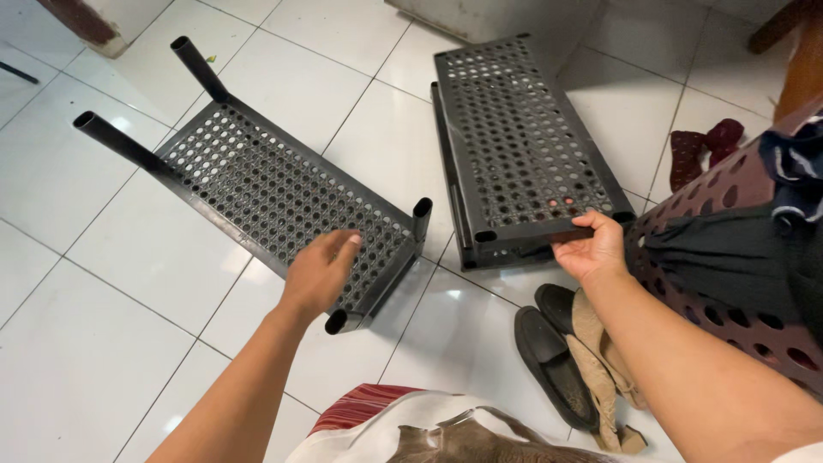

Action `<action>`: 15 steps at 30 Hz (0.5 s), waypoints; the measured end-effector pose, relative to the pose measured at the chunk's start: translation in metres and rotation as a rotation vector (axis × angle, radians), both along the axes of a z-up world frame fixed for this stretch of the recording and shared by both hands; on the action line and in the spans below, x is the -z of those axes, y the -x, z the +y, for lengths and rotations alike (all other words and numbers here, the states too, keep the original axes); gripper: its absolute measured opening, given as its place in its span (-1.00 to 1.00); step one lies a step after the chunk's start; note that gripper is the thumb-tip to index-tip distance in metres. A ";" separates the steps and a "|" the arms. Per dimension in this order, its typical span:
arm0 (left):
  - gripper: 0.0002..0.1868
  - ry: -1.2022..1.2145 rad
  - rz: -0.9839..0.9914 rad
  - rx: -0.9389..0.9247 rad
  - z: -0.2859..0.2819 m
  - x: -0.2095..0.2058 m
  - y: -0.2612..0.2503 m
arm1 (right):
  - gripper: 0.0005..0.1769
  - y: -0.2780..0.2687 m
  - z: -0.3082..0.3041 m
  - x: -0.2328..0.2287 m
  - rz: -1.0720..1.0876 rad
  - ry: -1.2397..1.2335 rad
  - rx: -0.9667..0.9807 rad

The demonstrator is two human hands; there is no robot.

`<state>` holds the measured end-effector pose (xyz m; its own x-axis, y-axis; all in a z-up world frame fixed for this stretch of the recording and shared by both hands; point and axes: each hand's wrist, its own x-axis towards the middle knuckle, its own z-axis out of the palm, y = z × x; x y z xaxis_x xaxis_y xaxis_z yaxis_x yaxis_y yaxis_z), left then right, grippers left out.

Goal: The person removes shoes from a plastic shoe rack, then disassembles a black plastic stool by detaching the perforated seat panels and removing the four leg tubes one by one. The components are placed on the floor as they are removed.

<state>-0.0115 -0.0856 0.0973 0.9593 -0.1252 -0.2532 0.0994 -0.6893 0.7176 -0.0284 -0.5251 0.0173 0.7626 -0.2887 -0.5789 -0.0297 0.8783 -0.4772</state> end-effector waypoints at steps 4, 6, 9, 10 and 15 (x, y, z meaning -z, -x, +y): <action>-0.40 -0.162 0.135 0.198 -0.002 -0.003 0.024 | -0.57 0.005 -0.017 0.046 0.153 -0.004 0.059; -0.37 -0.277 0.169 0.296 -0.001 -0.005 0.032 | -0.61 0.009 -0.025 0.071 0.190 -0.022 0.089; -0.35 -0.397 0.134 0.368 -0.004 -0.005 0.035 | -0.58 0.013 -0.041 0.104 0.436 -0.005 0.028; -0.34 -0.421 0.136 0.369 -0.005 -0.005 0.034 | -0.54 0.015 -0.044 0.114 0.550 0.006 -0.013; -0.33 -0.498 0.302 0.283 -0.012 -0.006 0.031 | -0.37 0.026 -0.048 0.142 0.674 0.081 0.053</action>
